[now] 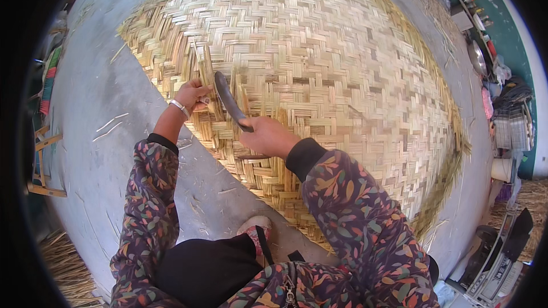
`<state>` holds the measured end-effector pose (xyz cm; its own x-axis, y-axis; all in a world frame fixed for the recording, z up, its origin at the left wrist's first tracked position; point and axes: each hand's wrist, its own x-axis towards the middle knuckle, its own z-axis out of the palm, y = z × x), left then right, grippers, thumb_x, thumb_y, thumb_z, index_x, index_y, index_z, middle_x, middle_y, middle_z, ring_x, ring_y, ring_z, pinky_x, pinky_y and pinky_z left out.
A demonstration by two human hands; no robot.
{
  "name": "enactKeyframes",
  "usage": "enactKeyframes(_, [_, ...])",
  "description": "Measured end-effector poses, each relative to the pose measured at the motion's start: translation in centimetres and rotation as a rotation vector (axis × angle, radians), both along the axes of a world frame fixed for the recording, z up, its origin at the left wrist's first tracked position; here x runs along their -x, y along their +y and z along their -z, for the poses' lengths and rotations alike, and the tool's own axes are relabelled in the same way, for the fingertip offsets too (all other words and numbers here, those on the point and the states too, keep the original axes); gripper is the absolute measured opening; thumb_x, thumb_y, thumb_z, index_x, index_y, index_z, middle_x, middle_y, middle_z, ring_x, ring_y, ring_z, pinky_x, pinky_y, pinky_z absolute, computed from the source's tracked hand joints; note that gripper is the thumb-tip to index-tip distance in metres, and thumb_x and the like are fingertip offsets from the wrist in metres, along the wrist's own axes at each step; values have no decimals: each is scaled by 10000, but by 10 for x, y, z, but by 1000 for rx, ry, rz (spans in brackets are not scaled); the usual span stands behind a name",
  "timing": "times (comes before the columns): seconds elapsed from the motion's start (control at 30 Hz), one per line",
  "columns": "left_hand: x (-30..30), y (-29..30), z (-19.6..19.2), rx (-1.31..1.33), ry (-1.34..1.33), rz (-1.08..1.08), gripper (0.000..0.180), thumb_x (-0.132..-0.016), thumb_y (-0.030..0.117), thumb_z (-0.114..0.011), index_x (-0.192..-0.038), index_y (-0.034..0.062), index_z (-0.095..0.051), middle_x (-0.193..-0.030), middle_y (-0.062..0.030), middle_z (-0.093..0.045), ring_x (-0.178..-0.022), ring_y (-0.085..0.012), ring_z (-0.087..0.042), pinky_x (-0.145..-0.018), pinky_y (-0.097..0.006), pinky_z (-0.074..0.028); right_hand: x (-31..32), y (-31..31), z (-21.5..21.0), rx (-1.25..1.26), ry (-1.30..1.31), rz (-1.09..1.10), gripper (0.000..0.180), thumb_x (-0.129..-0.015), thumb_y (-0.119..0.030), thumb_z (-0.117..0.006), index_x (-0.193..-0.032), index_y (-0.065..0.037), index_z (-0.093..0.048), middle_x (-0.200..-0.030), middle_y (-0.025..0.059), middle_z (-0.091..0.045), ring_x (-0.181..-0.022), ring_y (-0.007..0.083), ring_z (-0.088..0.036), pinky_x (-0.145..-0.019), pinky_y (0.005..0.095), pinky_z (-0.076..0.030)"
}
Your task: The person trims the edges of a large woven mat using a curved blade. They hold the mat with one hand and cut protruding strands along the perimeter, occasionally rotating the mat to access different sections.
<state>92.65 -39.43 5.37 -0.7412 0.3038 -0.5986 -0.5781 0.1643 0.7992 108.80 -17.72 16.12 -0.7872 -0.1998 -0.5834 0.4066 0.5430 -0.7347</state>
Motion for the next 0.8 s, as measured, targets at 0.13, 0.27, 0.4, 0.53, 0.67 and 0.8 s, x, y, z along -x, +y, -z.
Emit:
enactKeyframes(0.13, [0,-1,0,-37,-41,-47,181,-886,259,-723,-928,108,-630,-666,70,-528,-521,-45,-570,-412,-196,-444,18,7,-10,-24,23,-80,437,-851,-319,-587,-1154,-8,-634,-793,178,-667,-714,300,-651,-676,389,-497])
enactKeyframes(0.27, [8,5,-1,-31,-10,66,262,-896,349,-710,-952,96,-671,-651,61,-526,-512,-49,-563,-411,-199,-436,22,-12,2,-187,218,-123,343,-849,-316,-582,-1005,-16,-639,-798,193,-661,-744,356,-654,-688,446,-502])
enactKeyframes(0.4, [12,13,-3,105,29,52,325,-884,397,-712,-963,83,-686,-642,41,-533,-499,-56,-554,-407,-203,-430,14,-39,30,-355,295,-35,265,-847,-280,-573,-970,-48,-608,-810,189,-663,-770,386,-656,-710,503,-505])
enactKeyframes(0.53, [12,17,-8,202,69,36,357,-862,418,-730,-926,72,-673,-629,42,-525,-494,-61,-551,-401,-208,-427,27,-52,47,-374,402,44,263,-836,-249,-571,-1019,-62,-595,-787,188,-667,-773,388,-661,-694,520,-505])
enactKeyframes(0.67, [5,14,-20,151,1,3,315,-867,375,-729,-866,69,-655,-594,51,-500,-457,-63,-512,-382,-222,-412,29,-53,47,-428,340,13,266,-831,-241,-574,-1030,-66,-593,-799,192,-676,-787,388,-667,-698,517,-509])
enactKeyframes(0.8, [-12,5,-28,-22,-216,-4,226,-885,280,-704,-802,84,-627,-567,49,-495,-402,-63,-445,-353,-225,-373,28,-54,47,-442,304,9,278,-835,-250,-575,-1051,-75,-595,-833,193,-683,-814,388,-671,-710,509,-517])
